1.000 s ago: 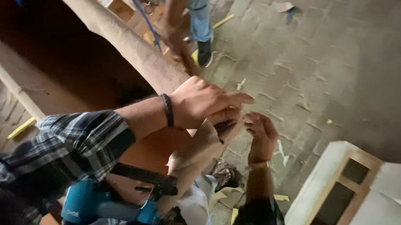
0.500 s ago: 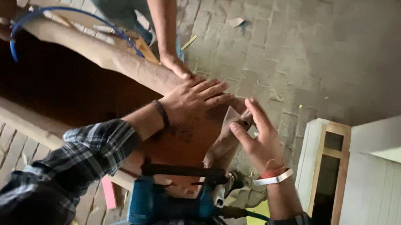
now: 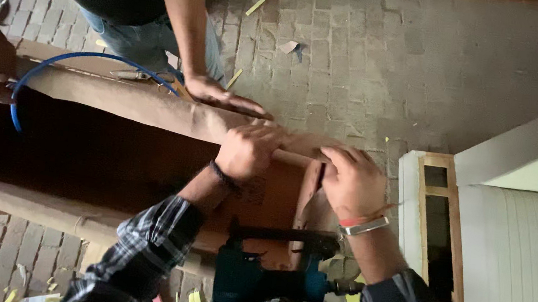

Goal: The person staples tan fabric onto the edge of a long wooden furniture frame using a pneumatic nail gun, pressing and folding the fabric along the rail while a coworker steadies the frame. They then use scissors to trim excess fabric from the stapled edge.

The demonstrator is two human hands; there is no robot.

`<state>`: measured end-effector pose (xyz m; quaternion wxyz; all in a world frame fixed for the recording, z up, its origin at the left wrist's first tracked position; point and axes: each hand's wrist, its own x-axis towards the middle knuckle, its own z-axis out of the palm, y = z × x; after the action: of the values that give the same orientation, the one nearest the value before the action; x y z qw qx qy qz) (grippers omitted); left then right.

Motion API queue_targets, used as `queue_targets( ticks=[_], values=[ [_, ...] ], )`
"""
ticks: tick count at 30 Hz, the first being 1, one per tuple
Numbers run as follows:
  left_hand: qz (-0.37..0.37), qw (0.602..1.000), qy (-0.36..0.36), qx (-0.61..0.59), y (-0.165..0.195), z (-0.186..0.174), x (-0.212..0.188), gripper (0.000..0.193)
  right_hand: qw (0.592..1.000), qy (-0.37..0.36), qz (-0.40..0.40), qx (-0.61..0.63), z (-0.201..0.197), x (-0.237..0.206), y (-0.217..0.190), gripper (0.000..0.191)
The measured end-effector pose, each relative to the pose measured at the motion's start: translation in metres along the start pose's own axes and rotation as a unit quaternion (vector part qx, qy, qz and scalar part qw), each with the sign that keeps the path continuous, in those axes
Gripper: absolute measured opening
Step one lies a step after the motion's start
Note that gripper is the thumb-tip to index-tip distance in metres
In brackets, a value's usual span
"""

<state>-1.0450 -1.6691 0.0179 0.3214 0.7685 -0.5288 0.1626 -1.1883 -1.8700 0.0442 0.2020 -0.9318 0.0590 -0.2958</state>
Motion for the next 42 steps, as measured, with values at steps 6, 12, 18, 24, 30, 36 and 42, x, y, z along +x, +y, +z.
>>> queue_targets(
  ticks=[6,12,18,24,30,36,42],
  values=[
    [0.051,0.991,-0.042,-0.115,-0.017,-0.007,-0.021,0.031,0.993,-0.062,-0.100,-0.003,0.007,-0.014,0.001,0.018],
    [-0.023,0.991,-0.112,-0.077,-0.020,0.013,-0.025,0.028,0.994,-0.091,-0.064,0.017,0.008,-0.018,-0.003,0.020],
    [0.022,0.998,0.026,-0.048,-0.007,-0.007,-0.021,0.037,0.997,0.062,-0.055,0.007,0.001,-0.003,-0.016,0.015],
    [-0.025,0.996,0.082,-0.036,0.012,-0.019,0.001,0.032,0.995,0.005,0.029,-0.098,0.003,0.003,-0.008,0.041],
    [0.030,0.995,0.045,-0.079,0.006,-0.016,-0.001,0.036,0.997,0.049,0.023,-0.046,0.023,0.012,0.017,0.026],
    [-0.043,0.997,-0.012,-0.059,-0.001,-0.015,-0.005,0.034,0.999,0.024,-0.023,-0.035,0.019,0.008,0.015,0.031],
    [0.030,0.999,0.012,0.006,0.014,0.022,0.022,0.050,0.999,0.009,0.047,0.018,0.005,0.002,0.016,0.033]
  ],
)
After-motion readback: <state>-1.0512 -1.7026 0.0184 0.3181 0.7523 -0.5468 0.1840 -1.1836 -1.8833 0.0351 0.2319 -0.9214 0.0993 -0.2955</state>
